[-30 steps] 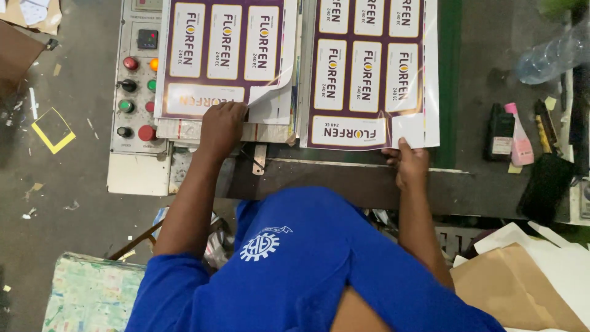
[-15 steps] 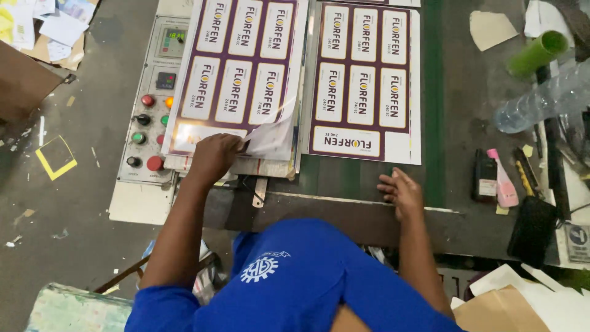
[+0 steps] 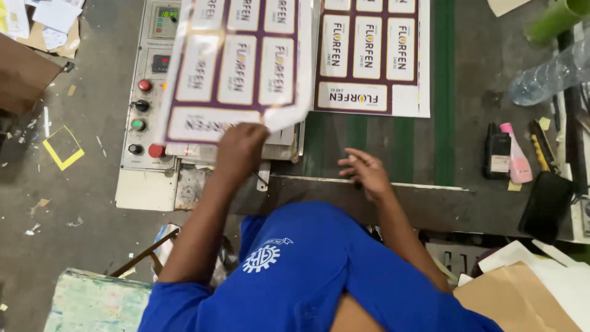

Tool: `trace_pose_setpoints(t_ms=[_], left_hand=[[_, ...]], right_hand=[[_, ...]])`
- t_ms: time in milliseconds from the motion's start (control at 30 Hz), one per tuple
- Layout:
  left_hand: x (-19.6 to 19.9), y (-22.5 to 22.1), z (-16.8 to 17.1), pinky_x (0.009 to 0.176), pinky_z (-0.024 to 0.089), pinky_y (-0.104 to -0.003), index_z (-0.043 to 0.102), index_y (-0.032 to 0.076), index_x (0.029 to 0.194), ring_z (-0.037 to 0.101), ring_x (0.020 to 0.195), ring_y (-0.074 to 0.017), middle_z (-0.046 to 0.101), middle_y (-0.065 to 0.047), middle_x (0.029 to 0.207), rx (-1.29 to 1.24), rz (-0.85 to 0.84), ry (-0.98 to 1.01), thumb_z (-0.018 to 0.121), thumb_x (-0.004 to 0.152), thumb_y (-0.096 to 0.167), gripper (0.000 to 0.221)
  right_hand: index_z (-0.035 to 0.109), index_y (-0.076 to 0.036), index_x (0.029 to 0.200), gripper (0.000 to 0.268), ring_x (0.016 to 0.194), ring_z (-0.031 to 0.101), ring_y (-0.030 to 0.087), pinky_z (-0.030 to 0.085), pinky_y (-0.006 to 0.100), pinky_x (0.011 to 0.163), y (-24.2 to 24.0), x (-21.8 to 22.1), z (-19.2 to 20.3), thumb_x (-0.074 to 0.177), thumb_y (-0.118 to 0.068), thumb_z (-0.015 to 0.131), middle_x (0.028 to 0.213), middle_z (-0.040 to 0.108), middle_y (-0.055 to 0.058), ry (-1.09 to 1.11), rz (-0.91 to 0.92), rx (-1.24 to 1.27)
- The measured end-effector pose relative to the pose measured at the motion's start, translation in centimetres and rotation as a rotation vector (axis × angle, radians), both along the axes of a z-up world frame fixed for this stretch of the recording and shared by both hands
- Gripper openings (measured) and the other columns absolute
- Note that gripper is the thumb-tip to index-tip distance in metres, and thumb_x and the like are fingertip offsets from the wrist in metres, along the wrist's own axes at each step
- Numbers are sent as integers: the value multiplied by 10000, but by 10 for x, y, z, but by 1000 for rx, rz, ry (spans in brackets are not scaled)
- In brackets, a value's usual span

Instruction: Feeding large printed sheets of paper into a production machine in a print shop.

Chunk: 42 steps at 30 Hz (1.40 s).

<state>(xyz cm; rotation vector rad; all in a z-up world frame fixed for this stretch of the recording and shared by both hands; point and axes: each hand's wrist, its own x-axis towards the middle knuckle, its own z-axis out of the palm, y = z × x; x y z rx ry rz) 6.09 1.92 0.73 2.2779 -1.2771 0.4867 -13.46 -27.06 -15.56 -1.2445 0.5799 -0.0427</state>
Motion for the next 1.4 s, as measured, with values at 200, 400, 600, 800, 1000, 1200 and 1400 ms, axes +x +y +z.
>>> trace_pose_setpoints(t_ms=[200, 400, 600, 800, 1000, 1200, 1400], left_hand=[[-47, -27, -46, 798, 528, -461, 694, 84, 992, 678, 923, -331, 716, -116, 1007, 78, -193, 156, 682, 852, 133, 148], [-73, -37, -54, 875, 514, -465, 699, 63, 1029, 680, 1006, -316, 723, -117, 1071, 86, -325, 163, 712, 848, 200, 227], [-47, -32, -49, 962, 489, -471, 729, 42, 1076, 666, 1082, -327, 726, -143, 1145, 56, -300, 149, 736, 883, 249, 283], [7, -7, -67, 1012, 481, -467, 750, 79, 1112, 665, 1161, -316, 735, -105, 1215, 106, -83, 151, 709, 926, 184, 217], [32, 16, -63, 1015, 437, -494, 714, 44, 1186, 590, 1245, -355, 670, -145, 1325, 184, -25, 173, 776, 811, 280, 448], [45, 13, -70, 1025, 427, -505, 695, 41, 1200, 569, 1279, -332, 641, -146, 1379, 331, -34, 138, 782, 774, 306, 509], [56, 16, -78, 944, 491, -485, 739, 98, 1098, 668, 1087, -328, 726, -110, 1192, 307, -27, 179, 713, 882, 227, 253]], right_hand=[[558, -39, 1395, 505, 872, 722, 151, 552, 264, 613, 48, 21, 26, 961, -264, 682, 1124, 745, 73, -153, 320, -74], [661, 15, 1199, 351, 774, 741, 181, 526, 298, 529, 59, 14, 11, 975, -256, 675, 962, 748, 100, -28, 62, 17], [671, 7, 1172, 268, 713, 732, 191, 516, 300, 507, 29, -5, -1, 972, -169, 653, 926, 754, 100, -74, -211, 2], [685, -16, 1183, 234, 675, 646, 131, 496, 295, 499, -1, -36, -5, 981, -134, 676, 952, 730, 50, -100, -462, -9], [686, -38, 1187, 227, 717, 665, 116, 504, 276, 531, -16, -69, -6, 1013, -182, 659, 970, 731, 37, -182, -530, -50], [688, -17, 1158, 227, 723, 655, 138, 501, 291, 539, -40, -102, -8, 1029, -204, 692, 971, 732, 57, -136, -636, -70], [679, -58, 1203, 238, 766, 672, 146, 508, 288, 544, -63, -140, -26, 1013, -202, 680, 1012, 734, 49, -68, -706, -51]])
